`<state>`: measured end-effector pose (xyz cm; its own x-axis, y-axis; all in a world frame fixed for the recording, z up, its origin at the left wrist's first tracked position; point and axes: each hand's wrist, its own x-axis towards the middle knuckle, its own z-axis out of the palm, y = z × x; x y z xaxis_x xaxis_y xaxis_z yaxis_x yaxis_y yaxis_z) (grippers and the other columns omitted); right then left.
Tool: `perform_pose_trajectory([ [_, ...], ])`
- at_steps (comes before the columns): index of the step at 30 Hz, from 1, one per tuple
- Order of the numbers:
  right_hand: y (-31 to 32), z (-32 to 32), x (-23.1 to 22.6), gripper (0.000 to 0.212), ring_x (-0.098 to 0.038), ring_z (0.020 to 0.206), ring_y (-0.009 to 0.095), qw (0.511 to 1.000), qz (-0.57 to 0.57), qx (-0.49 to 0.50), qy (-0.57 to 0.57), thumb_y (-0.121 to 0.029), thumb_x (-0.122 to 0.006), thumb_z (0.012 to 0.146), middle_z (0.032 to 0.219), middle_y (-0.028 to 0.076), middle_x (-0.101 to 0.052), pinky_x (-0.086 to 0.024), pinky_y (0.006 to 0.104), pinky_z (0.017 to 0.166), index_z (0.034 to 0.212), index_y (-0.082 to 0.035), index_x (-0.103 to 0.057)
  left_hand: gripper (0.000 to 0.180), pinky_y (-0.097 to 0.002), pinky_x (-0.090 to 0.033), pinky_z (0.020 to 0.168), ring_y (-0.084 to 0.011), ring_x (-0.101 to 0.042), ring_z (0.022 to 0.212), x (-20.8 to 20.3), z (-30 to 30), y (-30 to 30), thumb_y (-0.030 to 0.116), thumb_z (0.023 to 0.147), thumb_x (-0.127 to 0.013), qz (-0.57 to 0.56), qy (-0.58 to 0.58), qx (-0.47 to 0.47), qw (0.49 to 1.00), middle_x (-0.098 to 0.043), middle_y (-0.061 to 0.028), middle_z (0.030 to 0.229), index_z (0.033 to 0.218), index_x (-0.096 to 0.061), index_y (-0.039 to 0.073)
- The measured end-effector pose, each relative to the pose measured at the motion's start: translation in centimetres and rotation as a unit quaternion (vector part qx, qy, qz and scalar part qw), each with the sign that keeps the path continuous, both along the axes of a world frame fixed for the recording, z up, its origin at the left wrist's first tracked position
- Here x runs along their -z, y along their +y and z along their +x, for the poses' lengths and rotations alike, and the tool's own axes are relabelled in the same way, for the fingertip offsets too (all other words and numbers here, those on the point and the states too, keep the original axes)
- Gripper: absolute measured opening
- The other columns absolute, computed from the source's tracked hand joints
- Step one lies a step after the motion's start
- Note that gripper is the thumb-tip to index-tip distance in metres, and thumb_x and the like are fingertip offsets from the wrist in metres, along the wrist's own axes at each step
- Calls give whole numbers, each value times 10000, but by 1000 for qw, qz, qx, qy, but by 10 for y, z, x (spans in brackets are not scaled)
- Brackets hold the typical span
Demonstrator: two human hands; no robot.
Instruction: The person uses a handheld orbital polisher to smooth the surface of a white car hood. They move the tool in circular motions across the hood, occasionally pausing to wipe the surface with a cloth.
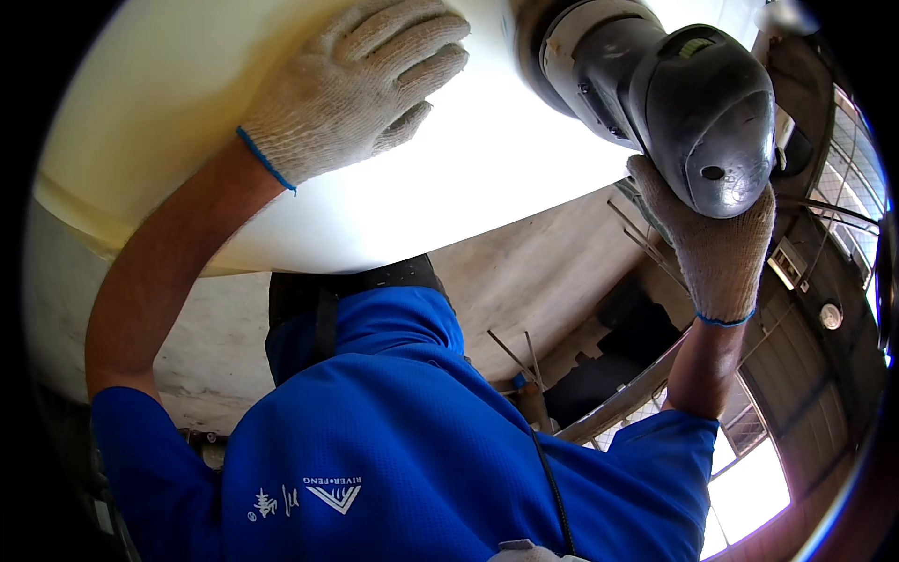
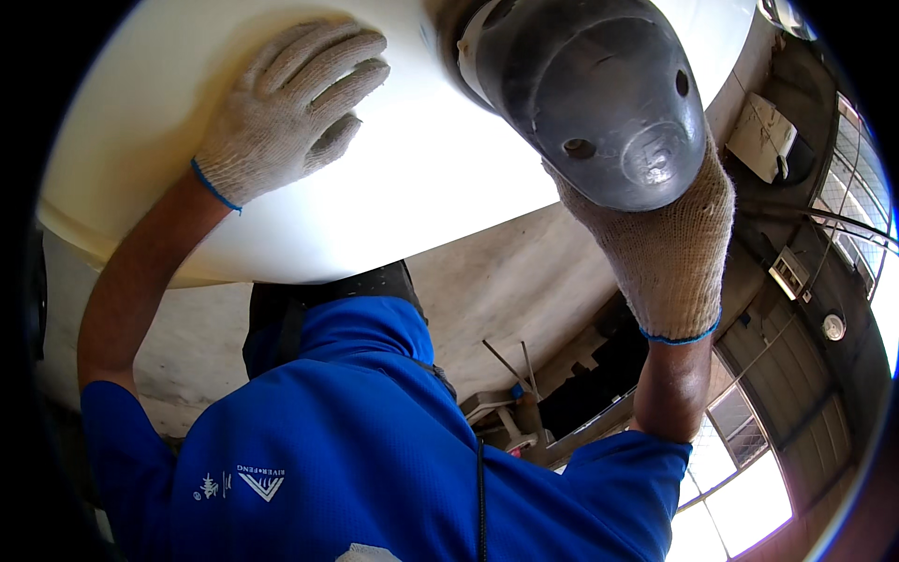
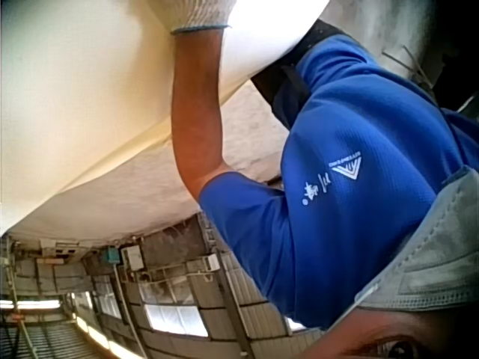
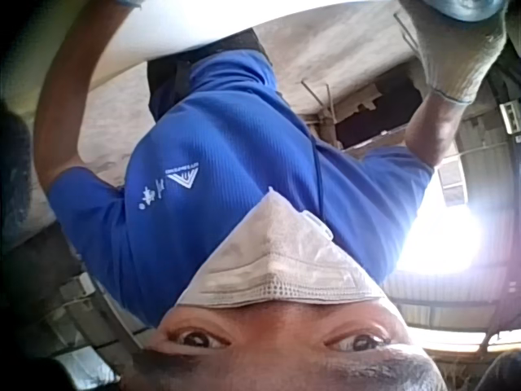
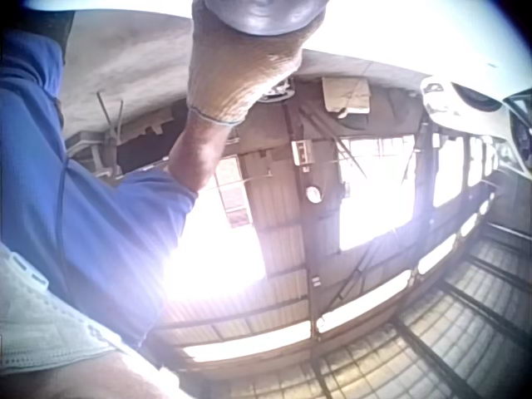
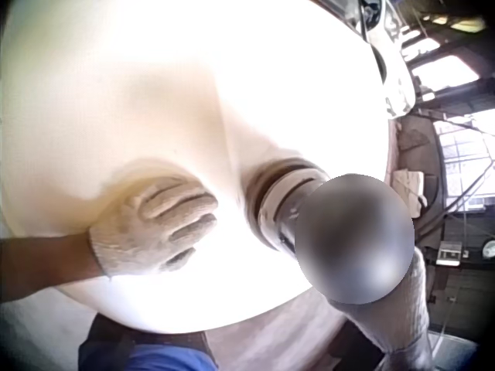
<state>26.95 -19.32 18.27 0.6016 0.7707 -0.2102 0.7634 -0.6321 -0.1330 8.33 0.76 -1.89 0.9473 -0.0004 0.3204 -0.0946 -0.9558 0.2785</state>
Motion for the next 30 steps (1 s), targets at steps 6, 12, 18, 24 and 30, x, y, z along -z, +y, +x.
perform_pose_trajectory([
  [6, -4, -1, -1, 687, -766, 915, 267, 1000, 16, -16, -3, -290, -944, 700, 1051, 166, -750, -649, 373, 796, 1231, -5, -614, 520, -418, -346, 1209, -217, -422, 1429, -2, -1, 0, 311, 870, -723, 5, 13, -2, 1000, -501, -19, 1510, 1363, -613, 187],
  [12, -1, -1, 1, 648, -768, 887, 264, 999, 22, -18, -16, -273, -938, 712, 1015, 158, -753, -646, 367, 776, 1206, 1, -621, 521, -419, -351, 1206, -217, -421, 1431, -1, -1, 0, 322, 877, -718, 16, 23, -7, 1000, -498, -7, 1517, 1373, -610, 207],
  [18, -5, -1, 0, 646, -767, 888, 257, 999, 40, 6, 17, -263, -938, 708, 1015, 151, -751, -644, 357, 771, 1202, 1, -616, 496, -415, -349, 1207, -217, -417, 1435, -6, -2, 0, 322, 898, -700, 19, 31, -10, 999, -488, -1, 1529, 1373, -610, 212],
  [24, -4, 1, 1, 649, -767, 876, 254, 999, 17, -30, -7, -264, -941, 701, 993, 149, -752, -646, 353, 758, 1196, 3, -617, 492, -418, -342, 1211, -213, -410, 1440, -3, 0, 1, 323, 896, -702, 13, 23, -6, 1000, -483, -3, 1533, 1368, -615, 212],
  [30, -1, 4, -3, 627, -771, 873, 252, 1000, 10, -29, -3, -295, -927, 723, 980, 150, -758, -650, 354, 742, 1185, 2, -625, 501, -428, -352, 1205, -219, -422, 1433, -9, 1, 4, 368, 905, -692, 35, 28, -5, 999, -490, -25, 1527, 1370, -611, 198],
])
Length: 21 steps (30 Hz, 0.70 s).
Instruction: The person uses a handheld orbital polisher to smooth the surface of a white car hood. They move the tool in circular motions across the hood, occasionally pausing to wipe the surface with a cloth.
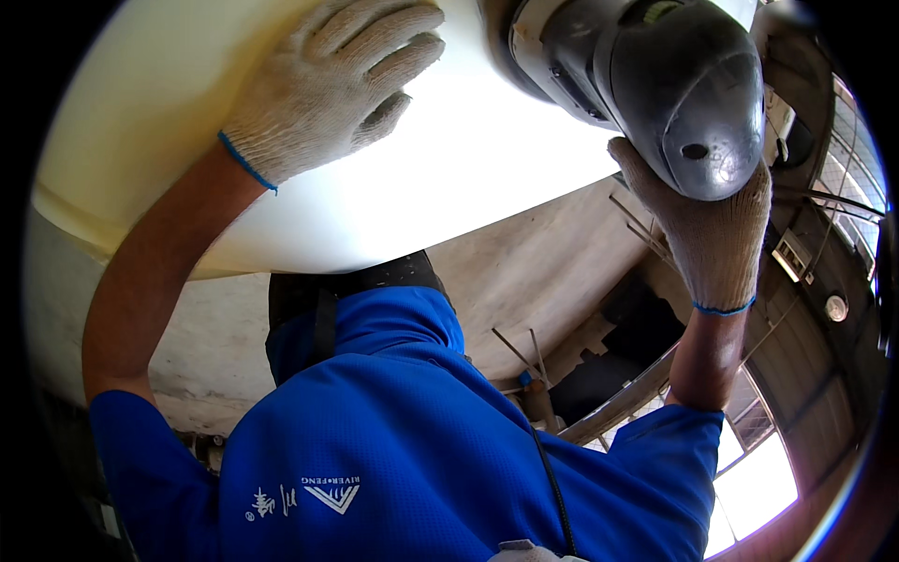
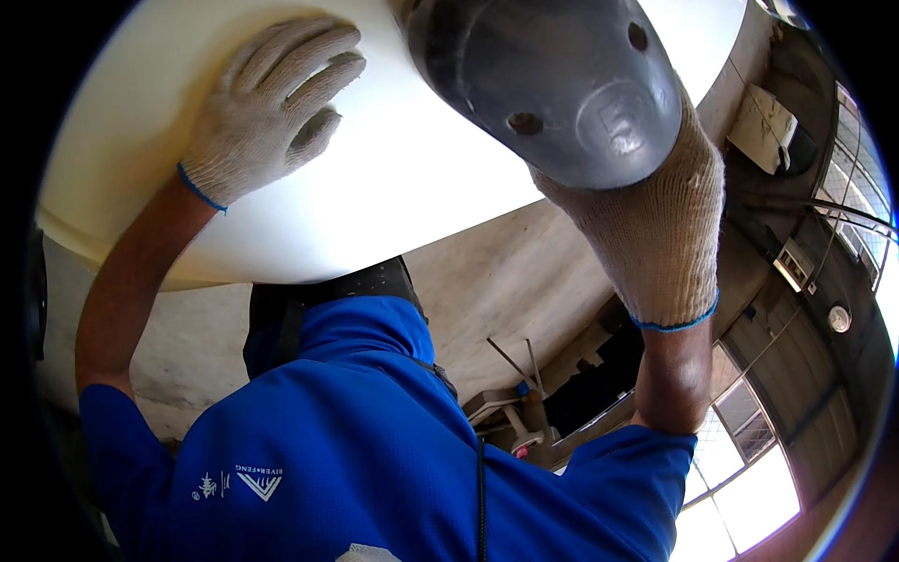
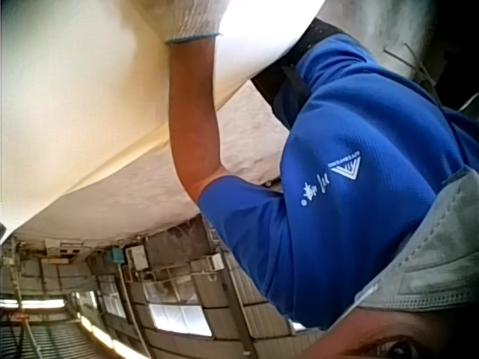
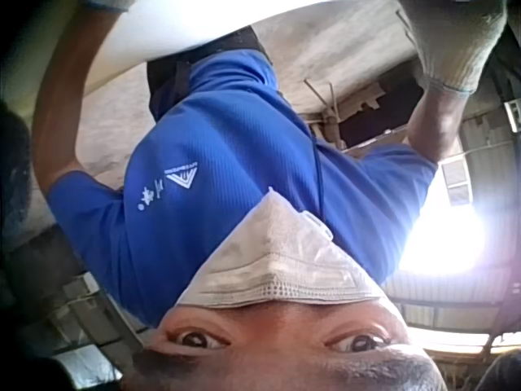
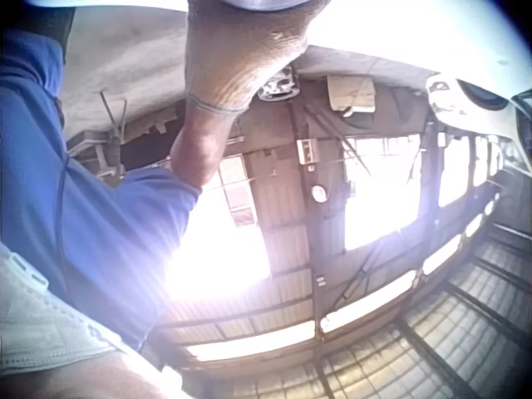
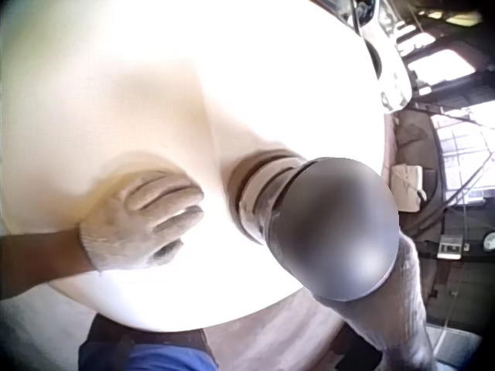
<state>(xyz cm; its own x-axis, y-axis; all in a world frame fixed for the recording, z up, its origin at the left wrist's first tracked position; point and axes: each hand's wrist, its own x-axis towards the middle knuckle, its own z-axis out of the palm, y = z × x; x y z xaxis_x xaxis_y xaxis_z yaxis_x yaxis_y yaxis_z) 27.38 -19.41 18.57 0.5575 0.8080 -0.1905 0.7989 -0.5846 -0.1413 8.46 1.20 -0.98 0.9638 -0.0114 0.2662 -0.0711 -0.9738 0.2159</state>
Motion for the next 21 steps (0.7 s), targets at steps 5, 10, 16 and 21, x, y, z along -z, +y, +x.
perform_pose_trajectory([
  [5, 2, 8, -11, 624, -773, 859, 252, 999, 11, 17, 28, -310, -920, 733, 975, 147, -760, -653, 356, 740, 1191, -4, -627, 511, -435, -364, 1198, -227, -438, 1421, -5, 4, 2, 406, 915, -683, 15, 6, 1, 1000, -499, -45, 1514, 1369, -607, 184],
  [10, 4, 13, -1, 621, -775, 861, 241, 999, 32, -21, -7, -323, -919, 738, 956, 140, -768, -655, 363, 751, 1199, -17, -636, 505, -437, -372, 1190, -235, -450, 1396, -11, 12, 3, 407, 918, -684, 10, 10, 3, 1000, -508, -55, 1482, 1357, -600, 173],
  [16, 5, 43, 22, 550, -775, 839, 262, 988, 113, -77, 72, -271, -896, 746, 921, 165, -762, -649, 371, 732, 1182, -41, -652, 498, -439, -382, 1180, -245, -465, 1367, -11, 55, 2, 408, 920, -684, -21, 6, 5, 1000, -519, -66, 1444, 1342, -592, 159],
  [21, 27, 41, 32, 600, -775, 839, 271, 983, 135, -51, 114, -277, -906, 733, 922, 167, -761, -646, 377, 743, 1216, -47, -633, 493, -440, -390, 1172, -253, -477, 1343, -17, 78, -5, 408, 923, -684, -49, 13, 9, 999, -528, -76, 1412, 1329, -585, 147],
])
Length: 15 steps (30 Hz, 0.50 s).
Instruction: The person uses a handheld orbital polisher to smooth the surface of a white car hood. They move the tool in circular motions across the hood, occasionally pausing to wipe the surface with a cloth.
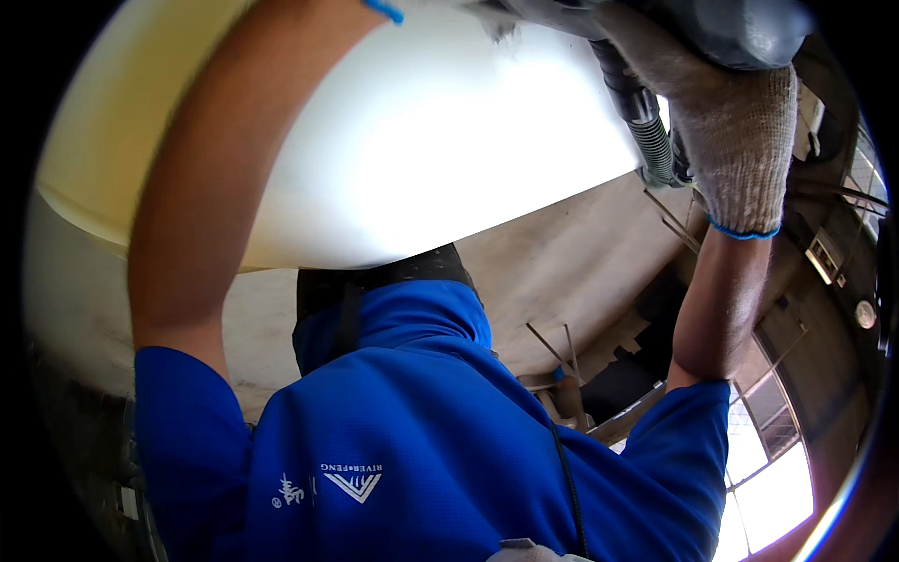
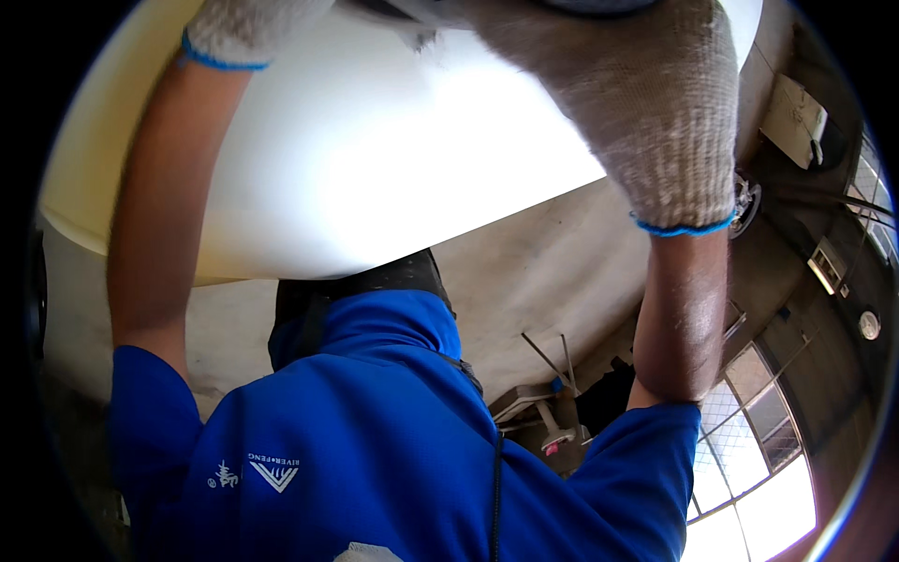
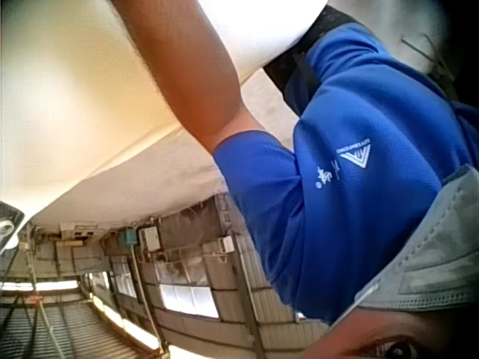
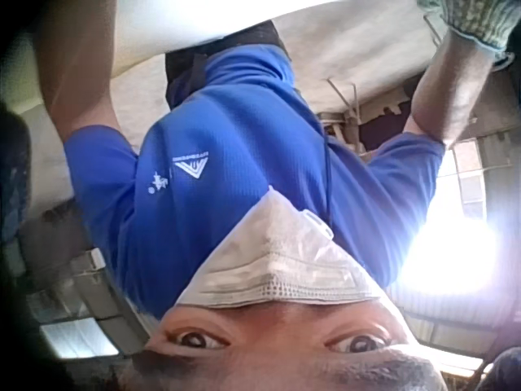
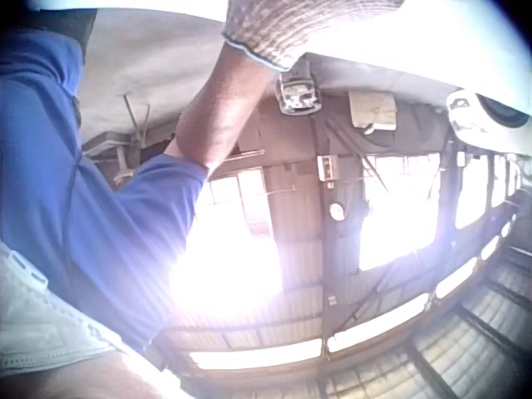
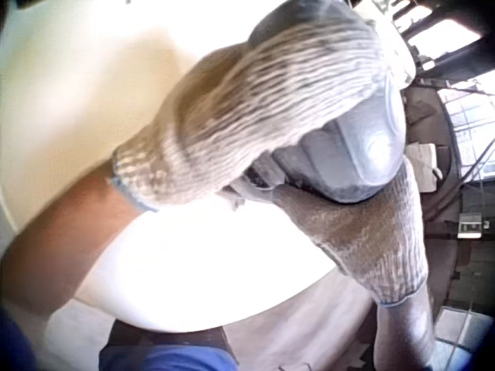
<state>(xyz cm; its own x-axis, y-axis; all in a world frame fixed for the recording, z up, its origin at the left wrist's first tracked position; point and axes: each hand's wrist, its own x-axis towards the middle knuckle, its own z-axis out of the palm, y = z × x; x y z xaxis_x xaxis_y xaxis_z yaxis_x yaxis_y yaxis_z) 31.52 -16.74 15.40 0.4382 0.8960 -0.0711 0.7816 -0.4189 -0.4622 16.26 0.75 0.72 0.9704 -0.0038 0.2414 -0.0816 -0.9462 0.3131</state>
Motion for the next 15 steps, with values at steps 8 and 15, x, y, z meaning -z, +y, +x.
perform_pose_trajectory([
  [8, 35, -51, 17, 681, -774, 840, 285, 996, 25, 3, 80, -286, -922, 713, 925, 171, -760, -641, 387, 762, 1270, -56, -604, 487, -443, -404, 1160, -267, -496, 1304, -35, -51, 37, 409, 927, -685, -257, -29, -66, 964, -542, -91, 1361, 1309, -574, 129],
  [15, 54, -56, 4, 753, -774, 840, 297, 992, 41, 9, 119, -294, -935, 696, 926, 174, -758, -637, 396, 778, 1318, -65, -578, 483, -445, -415, 1148, -278, -513, 1270, -49, -47, 49, 410, 930, -686, -544, -61, -136, 826, -554, -105, 1316, 1291, -564, 113],
])
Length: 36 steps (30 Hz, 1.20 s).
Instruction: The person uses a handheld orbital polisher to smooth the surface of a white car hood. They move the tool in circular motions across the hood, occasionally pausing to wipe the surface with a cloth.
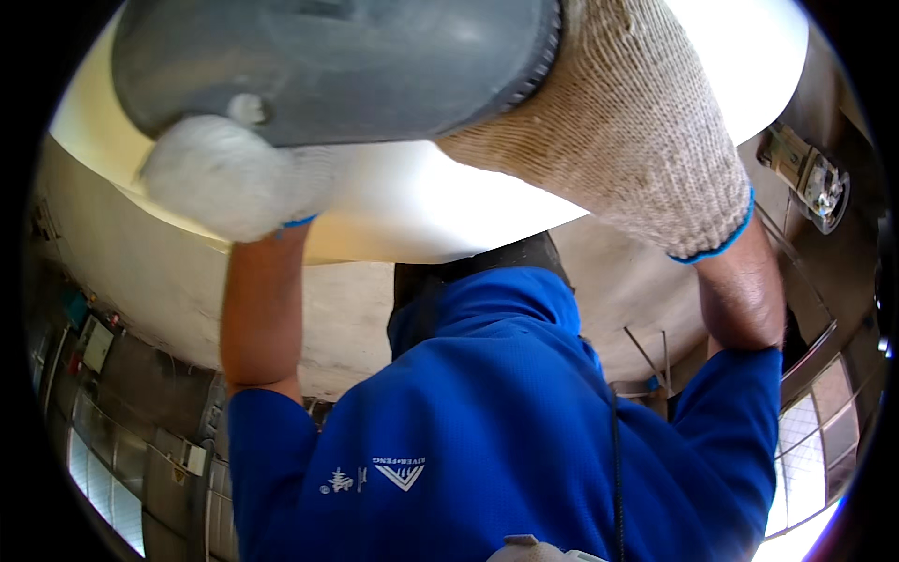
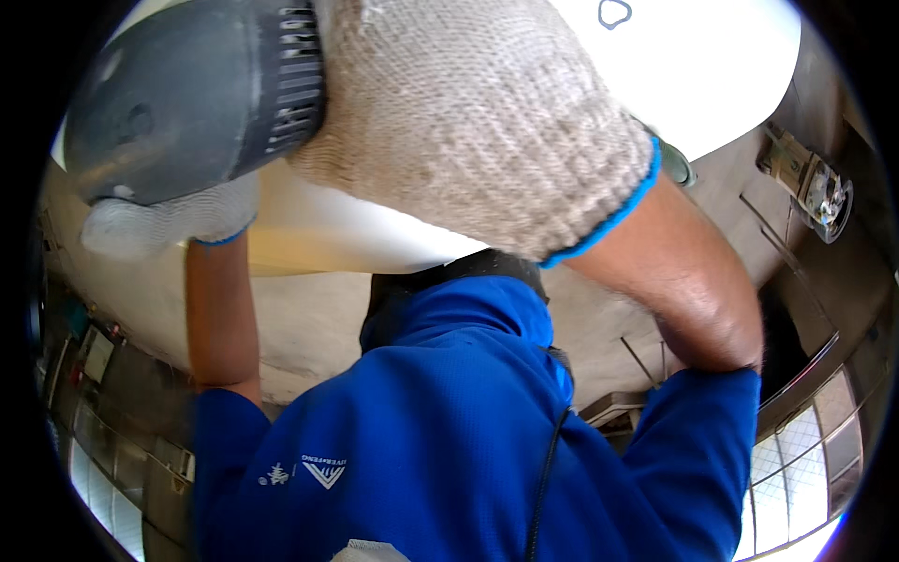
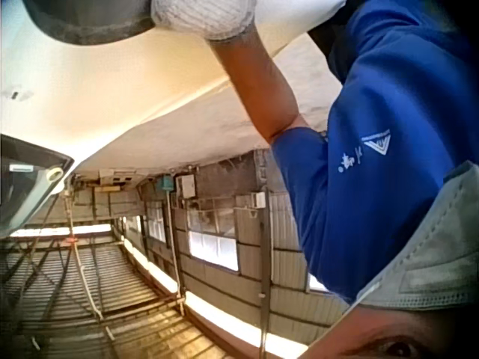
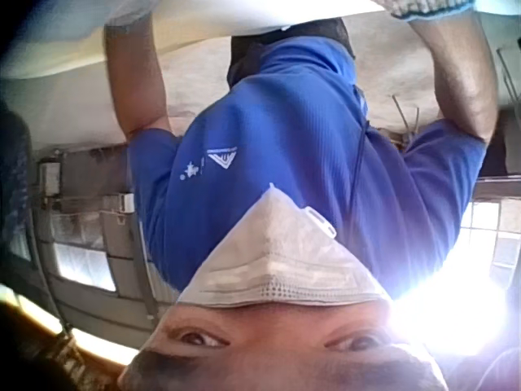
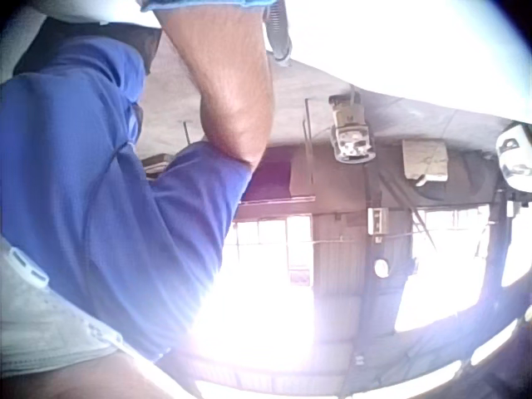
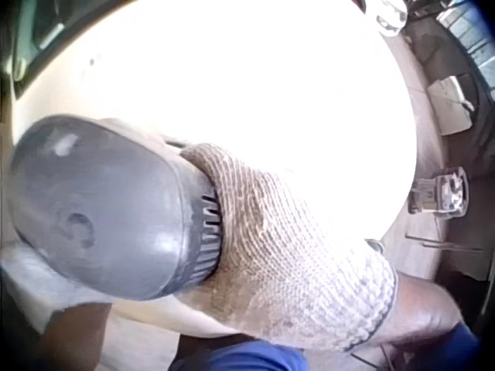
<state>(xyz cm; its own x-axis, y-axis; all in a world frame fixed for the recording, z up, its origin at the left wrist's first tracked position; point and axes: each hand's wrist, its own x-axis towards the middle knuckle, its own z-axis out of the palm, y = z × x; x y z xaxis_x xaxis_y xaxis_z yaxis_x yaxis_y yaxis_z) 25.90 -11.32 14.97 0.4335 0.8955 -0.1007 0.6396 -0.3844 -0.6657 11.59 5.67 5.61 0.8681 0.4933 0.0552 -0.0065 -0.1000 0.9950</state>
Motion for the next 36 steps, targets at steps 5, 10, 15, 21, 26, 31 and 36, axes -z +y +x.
perform_pose_trajectory([
  [5, 5, 2, 1, 805, -774, 840, 306, 1000, 18, 4, 18, -300, -945, 683, 928, 177, -757, -635, 402, 790, 1352, -70, -559, 482, -447, -424, 1140, -287, -525, 1246, -9, 5, -13, 411, 933, -686, -66, -12, 0, 998, -563, -114, 1284, 1279, -557, 102],
  [10, 3, 4, -6, 805, -751, 781, 368, 998, 23, 29, 52, -324, -927, 684, 909, 222, -720, -614, 430, 711, 1324, -52, -521, 481, -449, -432, 1132, -295, -537, 1222, -32, 20, -9, 412, 935, -686, -76, -10, 10, 997, -572, -124, 1252, 1266, -550, 90],
  [15, -12, 23, -5, 603, -718, 652, 306, 998, 14, 11, 67, -169, -748, 789, 769, 169, -686, -574, 396, 553, 1304, 40, -512, 481, -451, -440, 1124, -303, -550, 1198, -51, 39, -15, 412, 937, -687, -59, -33, 27, 997, -581, -134, 1220, 1253, -543, 79],
  [21, -15, 28, -1, 478, -686, 570, 209, 994, 23, 8, 102, -110, -664, 856, 687, 121, -660, -542, 333, 463, 1285, 68, -553, 479, -468, -422, 1101, -302, -565, 1150, -65, 67, -24, 441, 947, -597, -17, -78, 45, 996, -589, -151, 1178, 1215, -539, 48],
  [26, -15, 39, -2, 602, -701, 590, 233, 993, 17, 4, 116, -187, -692, 852, 673, 94, -627, -544, 342, 504, 1369, 35, -479, 614, -455, -441, 1048, -294, -576, 1103, -63, 81, -30, 584, 918, -554, 14, -86, 4, 996, -598, -147, 1146, 1199, -542, 39],
  [31, -20, 42, -1, 590, -694, 577, 216, 994, -4, -13, 108, -210, -694, 854, 656, 76, -609, -535, 337, 493, 1354, 38, -503, 758, -443, -459, 995, -286, -587, 1057, -65, 85, -47, 726, 888, -511, 34, -88, -43, 995, -606, -143, 1114, 1184, -546, 29],
  [36, -17, 43, -1, 558, -690, 569, 211, 991, 21, -17, 129, -201, -697, 856, 653, 73, -611, -532, 341, 483, 1333, 37, -536, 898, -427, -472, 925, -275, -596, 987, -64, 90, -56, 855, 869, -433, 73, -108, -75, 989, -612, -139, 1060, 1160, -551, 14],
])
